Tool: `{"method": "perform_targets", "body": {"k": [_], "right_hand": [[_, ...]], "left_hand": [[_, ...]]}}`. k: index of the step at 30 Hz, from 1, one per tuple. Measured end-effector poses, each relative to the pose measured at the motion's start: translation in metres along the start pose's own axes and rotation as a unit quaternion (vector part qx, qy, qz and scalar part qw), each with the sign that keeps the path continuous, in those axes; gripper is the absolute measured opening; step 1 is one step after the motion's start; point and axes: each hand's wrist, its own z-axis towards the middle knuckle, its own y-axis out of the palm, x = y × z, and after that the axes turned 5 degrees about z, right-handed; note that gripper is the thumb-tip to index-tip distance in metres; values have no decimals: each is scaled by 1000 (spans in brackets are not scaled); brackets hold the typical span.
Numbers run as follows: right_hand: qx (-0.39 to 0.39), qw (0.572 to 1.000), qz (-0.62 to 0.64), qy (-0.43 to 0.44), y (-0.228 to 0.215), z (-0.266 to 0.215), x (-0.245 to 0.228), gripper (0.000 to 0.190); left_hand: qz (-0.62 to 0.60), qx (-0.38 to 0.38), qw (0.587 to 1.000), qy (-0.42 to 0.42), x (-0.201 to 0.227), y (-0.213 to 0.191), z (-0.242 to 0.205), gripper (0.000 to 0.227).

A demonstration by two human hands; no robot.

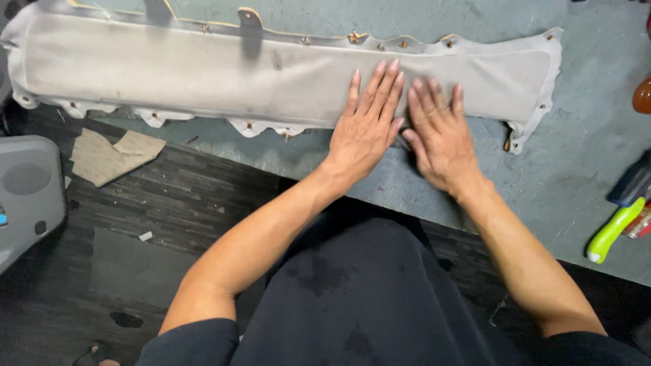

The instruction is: The person pours liquid onto a beige plastic car part, then places a wooden piece on top and secures it with a purple clip. They then flip the beige part over and press a gray plastic cover onto it, smoothing the edges to ensure it adheres.

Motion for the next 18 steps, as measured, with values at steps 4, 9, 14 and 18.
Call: {"method": "perform_targets", "body": {"k": [4,9,14,18], "right_hand": [[-8,997,78,-10,5,-1,-14,67],[-21,999,20,34,4,4,-6,63],[12,997,10,82,-14,1,12,63],[39,993,31,111,-18,-1,19,64]], "left_hand": [[22,-34,999,-19,3,2,0,69],[35,-23,999,-14,2,-1,0,68],[15,-33,999,-17,1,-10,2,69],[-11,1,1000,-12,5,-6,8,68]]}}
